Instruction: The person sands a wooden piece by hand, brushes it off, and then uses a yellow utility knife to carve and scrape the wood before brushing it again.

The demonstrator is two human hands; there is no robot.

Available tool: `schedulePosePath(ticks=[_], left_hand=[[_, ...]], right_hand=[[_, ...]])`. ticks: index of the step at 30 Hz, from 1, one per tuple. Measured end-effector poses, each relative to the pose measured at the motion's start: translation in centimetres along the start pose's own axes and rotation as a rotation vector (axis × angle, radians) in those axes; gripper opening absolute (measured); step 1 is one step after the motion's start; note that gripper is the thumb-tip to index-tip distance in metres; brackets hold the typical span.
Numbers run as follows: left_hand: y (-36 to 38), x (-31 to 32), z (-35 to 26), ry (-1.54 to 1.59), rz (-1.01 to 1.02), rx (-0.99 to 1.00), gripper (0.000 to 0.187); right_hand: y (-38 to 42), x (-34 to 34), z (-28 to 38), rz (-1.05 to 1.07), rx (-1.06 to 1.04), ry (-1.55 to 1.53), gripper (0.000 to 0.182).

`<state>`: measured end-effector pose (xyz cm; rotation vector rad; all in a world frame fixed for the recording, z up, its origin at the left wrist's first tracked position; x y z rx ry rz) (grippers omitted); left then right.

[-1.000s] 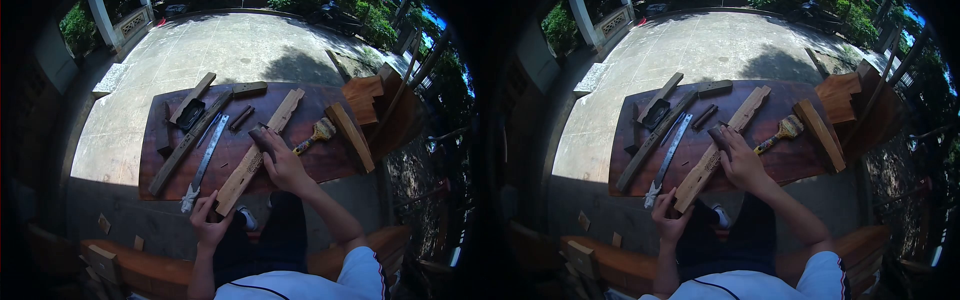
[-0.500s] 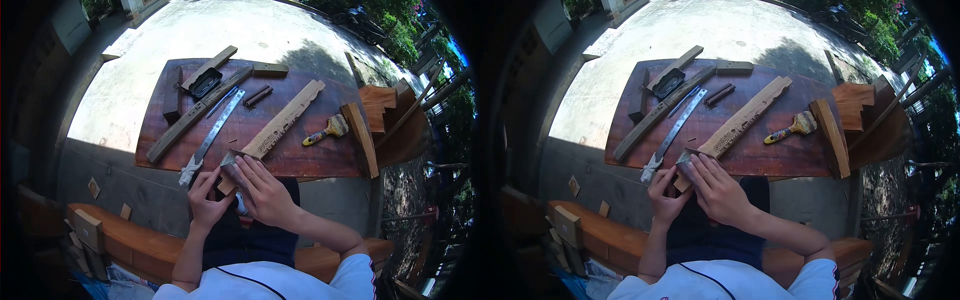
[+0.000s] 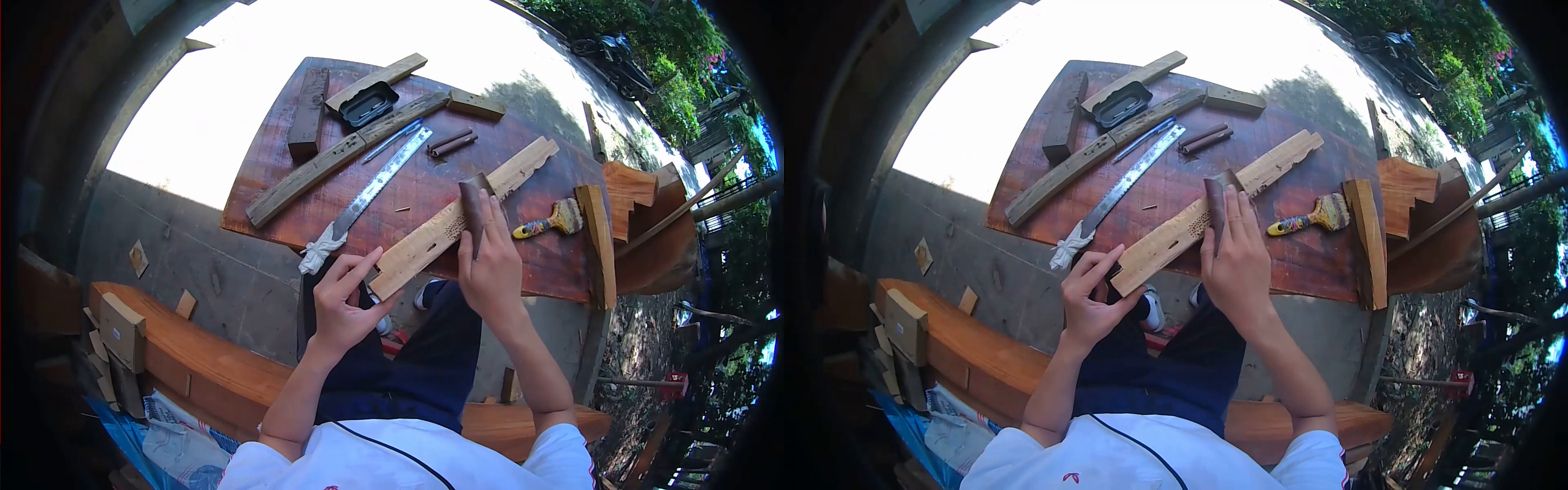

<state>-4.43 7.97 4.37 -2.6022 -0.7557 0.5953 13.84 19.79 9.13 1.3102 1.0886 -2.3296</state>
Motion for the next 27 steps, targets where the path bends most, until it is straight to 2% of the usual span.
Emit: schedulePosePath(ticks=[1,2,5,7,9,11,12,15,16,19,23,24,25,27], left_hand=[[0.0,0.0,0.1,-0.001,0.007,-0.018,0.071],[0.3,0.2,0.0,0.019,0.002,-0.026,0.071],[0.2,0.3,-0.1,0.046,-0.008,-0.019,0.070],[0.3,0.3,-0.2,0.039,-0.012,0.001,0.070],[0.3,0.3,-0.5,0.010,-0.051,0.038,0.070],[0.5,0.2,-0.7,-0.014,-0.055,0.038,0.071],[0.4,0.3,-0.9,-0.017,-0.047,0.027,0.071],[0.3,0.3,-0.8,-0.023,-0.036,0.029,0.072],[0.3,0.2,-0.7,-0.024,-0.040,0.038,0.072],[0.3,0.2,-0.9,-0.006,-0.057,0.061,0.072],[0.3,0.3,-1.1,-0.004,-0.066,0.114,0.072],[0.3,0.3,-1.1,0.004,-0.061,0.101,0.073],[0.2,0.2,-1.1,0.013,-0.061,0.093,0.073],[0.2,0.3,-0.7,0.017,-0.037,0.037,0.073]], right_hand=[[0.7,0.1,2.8,0.012,-0.073,0.055,0.060],[2.1,0.4,6.2,0.140,-0.170,-0.032,0.060],[0.6,0.1,2.9,0.102,-0.146,-0.078,0.057],[-2.2,-0.5,-3.0,-0.004,0.051,0.008,0.052],[-1.7,-0.2,0.3,-0.029,0.015,0.073,0.051],[0.7,0.7,6.7,0.130,-0.219,-0.062,0.050],[0.8,0.4,7.1,0.160,-0.242,-0.116,0.051],[-2.6,0.0,-3.1,0.041,0.080,-0.179,0.054],[-3.3,-0.2,-4.2,0.018,0.129,-0.127,0.053],[-0.6,0.5,4.5,0.059,-0.178,-0.094,0.049],[-2.7,-0.2,-2.1,0.038,-0.030,-0.144,0.048],[-3.7,-0.6,-7.1,-0.013,0.167,-0.109,0.047],[-4.9,-1.3,-8.9,-0.028,0.205,-0.092,0.047],[-4.3,-1.3,-5.5,-0.020,0.151,-0.048,0.051]])
Point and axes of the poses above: each hand's wrist, its own y-axis away from the middle knuckle, its own x-axis out of the palm, z = x × y, the point moved 10 cm from there along -y, towards the middle knuckle, and after that the axes turned 5 degrees about -z, right-handed, at the moved point
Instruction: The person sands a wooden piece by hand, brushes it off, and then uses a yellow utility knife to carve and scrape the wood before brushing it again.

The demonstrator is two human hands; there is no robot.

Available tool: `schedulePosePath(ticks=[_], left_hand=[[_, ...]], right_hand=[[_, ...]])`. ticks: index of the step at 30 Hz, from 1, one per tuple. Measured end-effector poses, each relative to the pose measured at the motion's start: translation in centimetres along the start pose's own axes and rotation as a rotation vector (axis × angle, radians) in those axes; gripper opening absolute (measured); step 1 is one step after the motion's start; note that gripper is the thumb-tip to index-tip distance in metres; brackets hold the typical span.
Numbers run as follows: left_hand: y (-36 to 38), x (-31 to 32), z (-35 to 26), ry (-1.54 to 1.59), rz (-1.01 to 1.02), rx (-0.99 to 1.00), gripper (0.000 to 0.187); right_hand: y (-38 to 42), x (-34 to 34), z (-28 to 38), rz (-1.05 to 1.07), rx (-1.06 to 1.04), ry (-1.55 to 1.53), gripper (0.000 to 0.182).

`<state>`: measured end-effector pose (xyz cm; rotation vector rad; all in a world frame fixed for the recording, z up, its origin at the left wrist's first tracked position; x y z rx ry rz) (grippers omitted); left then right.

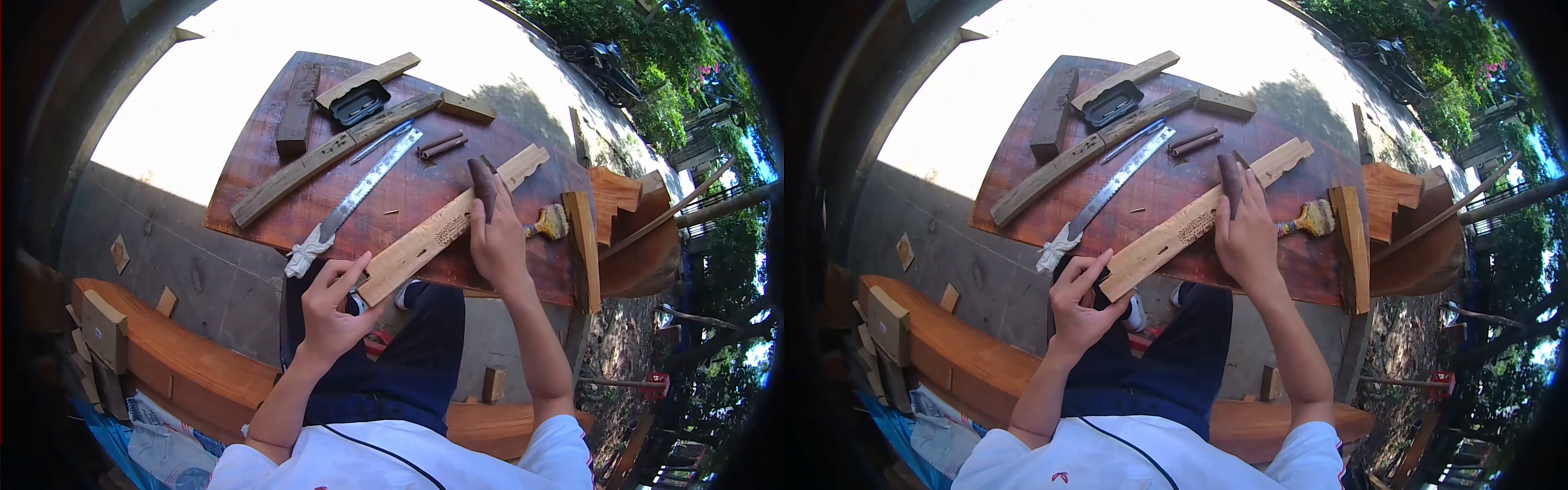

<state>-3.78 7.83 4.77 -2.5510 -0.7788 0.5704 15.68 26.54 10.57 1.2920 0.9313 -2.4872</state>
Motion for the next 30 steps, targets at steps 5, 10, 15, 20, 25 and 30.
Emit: schedulePosePath(ticks=[5,10,15,20,25,30], left_hand=[[0.0,0.0,-0.4,0.005,-0.044,0.087,0.073],[-0.2,0.0,-0.4,0.004,-0.016,0.030,0.072],[0.1,0.1,0.3,0.021,-0.030,0.045,0.071],[-0.2,0.0,-0.2,-0.001,-0.006,0.031,0.071],[-0.4,-0.1,-0.3,0.008,-0.030,0.093,0.070],[-0.2,-0.1,0.3,0.038,-0.005,-0.001,0.070]], right_hand=[[2.1,1.0,2.3,0.088,-0.111,0.025,0.054],[-0.6,1.0,-4.8,-0.003,0.059,0.141,0.059],[-2.4,-0.4,-5.2,0.071,0.060,0.008,0.054],[-4.1,1.2,-7.8,0.066,0.091,0.226,0.057],[-7.9,-0.6,-17.3,0.175,0.631,0.134,0.064],[-4.5,0.7,-10.9,-0.024,0.258,0.170,0.068]])
Point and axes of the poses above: each hand's wrist, its own y-axis away from the middle knuckle, its own x-axis out of the palm, z = x × y, the point moved 10 cm from there along -y, towards the middle knuckle, and after that the axes turned 5 degrees about -z, right-handed, at the moved point
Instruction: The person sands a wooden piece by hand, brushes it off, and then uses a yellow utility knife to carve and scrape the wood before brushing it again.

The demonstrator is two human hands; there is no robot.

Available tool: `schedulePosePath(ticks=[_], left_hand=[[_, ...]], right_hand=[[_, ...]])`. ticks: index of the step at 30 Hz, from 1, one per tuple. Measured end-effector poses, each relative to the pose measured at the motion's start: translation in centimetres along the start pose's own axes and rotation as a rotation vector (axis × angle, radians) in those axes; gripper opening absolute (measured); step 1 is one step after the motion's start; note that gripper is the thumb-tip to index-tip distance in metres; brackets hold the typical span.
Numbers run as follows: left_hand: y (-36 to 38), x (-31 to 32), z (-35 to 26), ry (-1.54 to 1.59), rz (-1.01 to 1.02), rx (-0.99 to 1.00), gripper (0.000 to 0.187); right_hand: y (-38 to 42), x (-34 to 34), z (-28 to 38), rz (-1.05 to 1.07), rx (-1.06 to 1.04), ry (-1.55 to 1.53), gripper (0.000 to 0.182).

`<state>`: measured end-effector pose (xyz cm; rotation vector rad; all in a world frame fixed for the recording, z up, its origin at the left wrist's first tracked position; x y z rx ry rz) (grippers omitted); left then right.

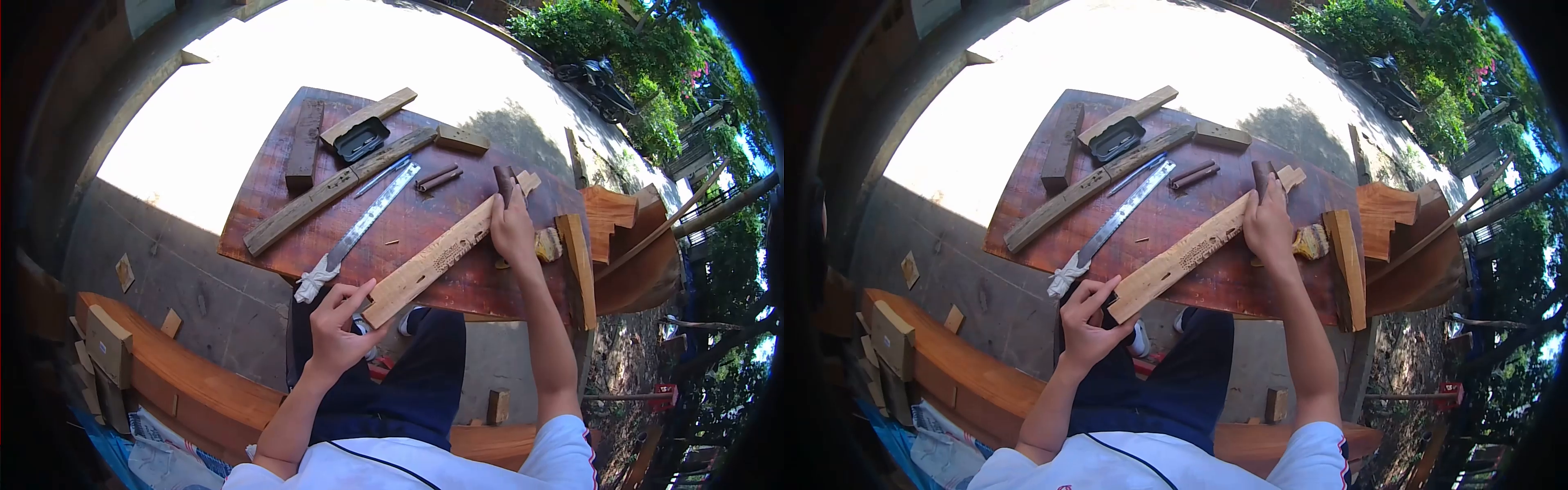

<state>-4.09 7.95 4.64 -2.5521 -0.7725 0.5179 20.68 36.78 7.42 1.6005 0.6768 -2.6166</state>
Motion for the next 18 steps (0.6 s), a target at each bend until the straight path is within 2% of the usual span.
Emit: schedulePosePath(ticks=[4,5,7,8,10,11,13,15,16,18], left_hand=[[-0.3,0.2,-0.2,-0.007,-0.019,0.079,0.072],[-0.3,0.4,-0.2,0.003,-0.016,0.092,0.072],[-0.3,0.4,-0.1,-0.007,0.023,0.030,0.072],[-0.3,0.5,0.1,-0.016,0.037,-0.002,0.073],[-0.3,0.4,0.4,0.023,0.000,0.046,0.073],[-0.2,0.5,0.5,0.029,-0.001,0.041,0.074],[-0.4,0.5,0.5,0.018,0.002,0.023,0.074],[-0.4,0.3,-0.1,-0.002,0.013,-0.001,0.073],[-0.3,0.3,-0.1,-0.009,0.017,-0.010,0.073],[-0.4,0.2,0.0,-0.026,0.024,-0.025,0.073]], right_hand=[[-3.4,-0.8,-6.5,0.114,0.340,-0.012,0.068],[-4.0,-0.5,-7.5,0.088,0.334,0.013,0.067],[-1.0,-0.6,-2.0,0.015,0.135,0.036,0.064],[2.1,-0.7,2.4,0.037,0.018,-0.068,0.062],[10.0,-0.8,11.5,0.102,-0.418,-0.023,0.061],[13.4,-1.3,14.6,0.166,-0.507,-0.078,0.058],[13.4,-1.3,13.8,0.182,-0.458,-0.176,0.055],[8.7,-1.7,9.4,0.083,-0.286,-0.180,0.053],[7.2,-1.8,7.0,0.090,-0.061,-0.319,0.053],[10.2,-1.8,9.0,0.019,-0.113,-0.233,0.056]])
Point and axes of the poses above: each hand's wrist, its own y-axis away from the middle knuckle, its own x-axis out of the palm, z = x × y, the point moved 10 cm from there along -y, towards the middle knuckle, and after that the axes turned 5 degrees about -z, right-handed, at the moved point
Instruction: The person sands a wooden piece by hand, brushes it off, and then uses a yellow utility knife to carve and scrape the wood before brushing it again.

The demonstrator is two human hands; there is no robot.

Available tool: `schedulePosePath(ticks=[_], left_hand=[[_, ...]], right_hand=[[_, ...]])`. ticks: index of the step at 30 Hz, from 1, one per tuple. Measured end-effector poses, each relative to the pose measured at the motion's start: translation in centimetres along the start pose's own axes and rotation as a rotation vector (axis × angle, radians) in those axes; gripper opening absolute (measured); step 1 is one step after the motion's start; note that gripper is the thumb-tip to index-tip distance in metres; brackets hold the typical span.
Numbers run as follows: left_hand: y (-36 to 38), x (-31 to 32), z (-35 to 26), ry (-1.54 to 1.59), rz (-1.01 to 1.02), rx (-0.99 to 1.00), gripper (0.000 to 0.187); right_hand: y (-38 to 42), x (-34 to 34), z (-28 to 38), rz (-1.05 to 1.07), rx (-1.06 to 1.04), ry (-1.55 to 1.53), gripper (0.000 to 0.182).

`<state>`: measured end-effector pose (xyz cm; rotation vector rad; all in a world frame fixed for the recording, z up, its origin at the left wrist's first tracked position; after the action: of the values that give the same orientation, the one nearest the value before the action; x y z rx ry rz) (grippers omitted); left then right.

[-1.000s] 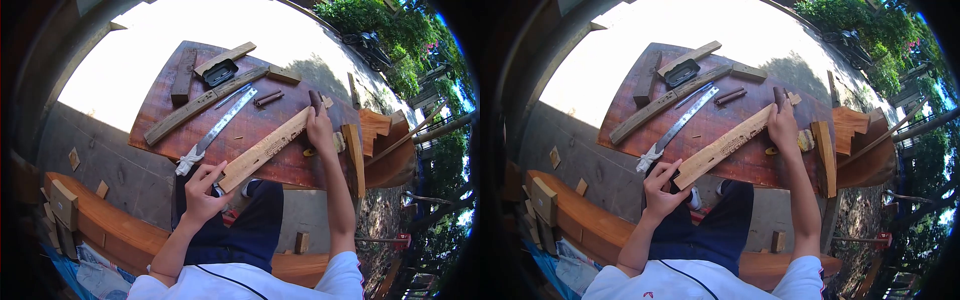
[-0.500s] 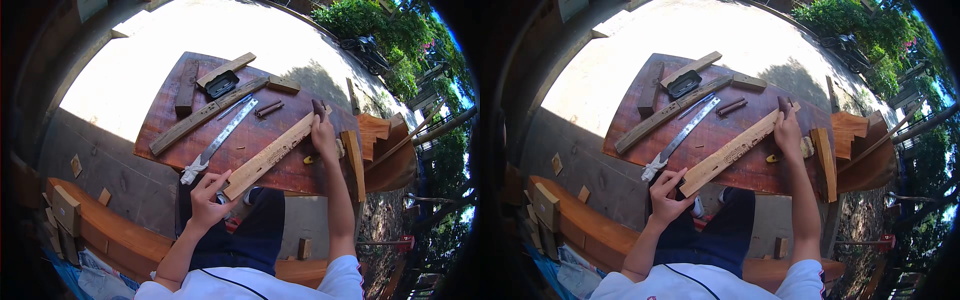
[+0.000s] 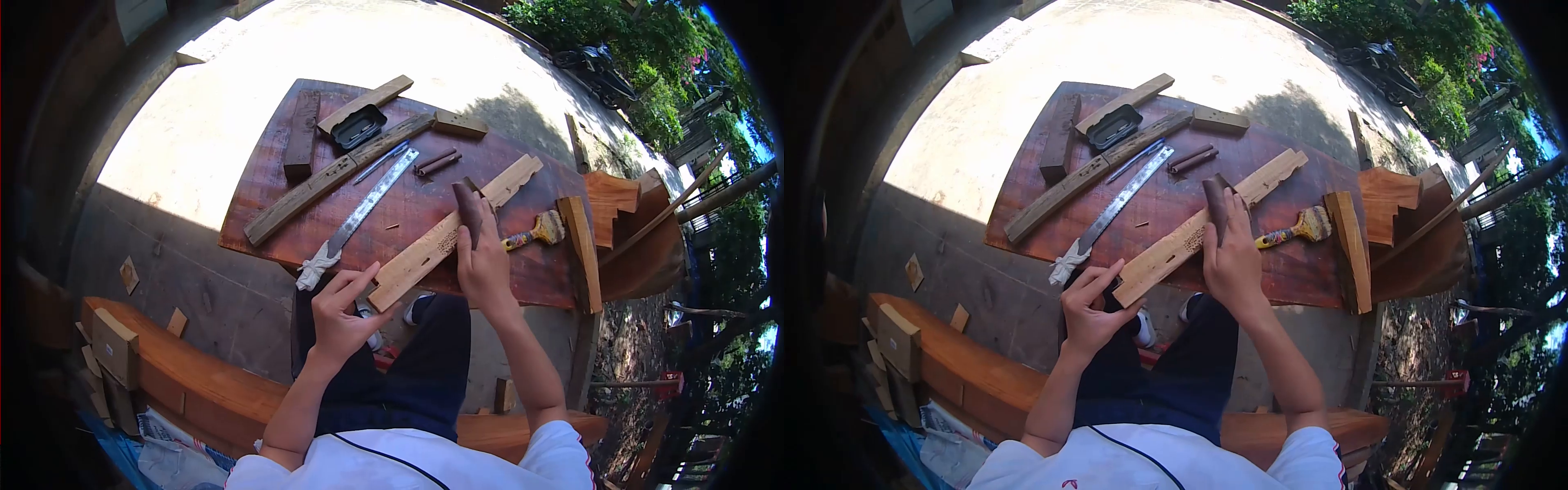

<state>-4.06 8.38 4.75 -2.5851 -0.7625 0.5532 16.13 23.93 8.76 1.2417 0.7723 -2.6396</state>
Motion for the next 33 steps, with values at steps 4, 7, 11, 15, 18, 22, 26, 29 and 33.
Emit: schedulePosePath(ticks=[4,7,11,15,18,22,26,29,33], left_hand=[[-0.2,0.3,0.5,0.039,-0.007,0.063,0.075],[-0.1,0.3,0.8,0.063,0.053,-0.044,0.071],[2.0,2.1,2.4,0.392,0.065,-0.436,0.054],[2.5,1.9,1.4,0.225,0.063,-0.329,0.057],[0.7,0.5,-2.5,-0.054,0.030,0.028,0.060],[0.7,1.1,-3.0,-0.127,0.018,0.087,0.057],[0.6,1.4,-2.2,-0.063,0.032,0.118,0.050],[1.3,1.4,-1.2,-0.014,0.022,0.027,0.048],[1.1,1.5,-1.3,-0.025,-0.002,0.057,0.048]], right_hand=[[7.1,1.5,9.0,0.217,-0.433,-0.016,0.058],[2.9,-0.1,3.5,0.039,-0.242,-0.003,0.053],[2.7,-0.8,5.5,-0.001,-0.350,0.075,0.054],[4.3,0.8,8.0,0.056,-0.488,0.017,0.058],[4.2,0.6,7.3,0.074,-0.469,-0.018,0.056],[5.1,0.5,8.0,0.060,-0.476,-0.031,0.059],[3.3,0.0,5.6,0.144,-0.574,-0.030,0.056],[-1.5,-2.3,-1.1,-0.005,-0.326,0.098,0.054],[3.2,-0.3,4.6,0.069,-0.542,-0.022,0.052]])
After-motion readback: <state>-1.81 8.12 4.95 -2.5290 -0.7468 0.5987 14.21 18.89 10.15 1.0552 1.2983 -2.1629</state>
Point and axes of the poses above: each hand's wrist, its own y-axis away from the middle knuckle, its own x-axis out of the palm, z = x × y, the point moved 10 cm from there along -y, towards the middle knuckle, and after that the axes turned 5 degrees about -z, right-handed, at the moved point
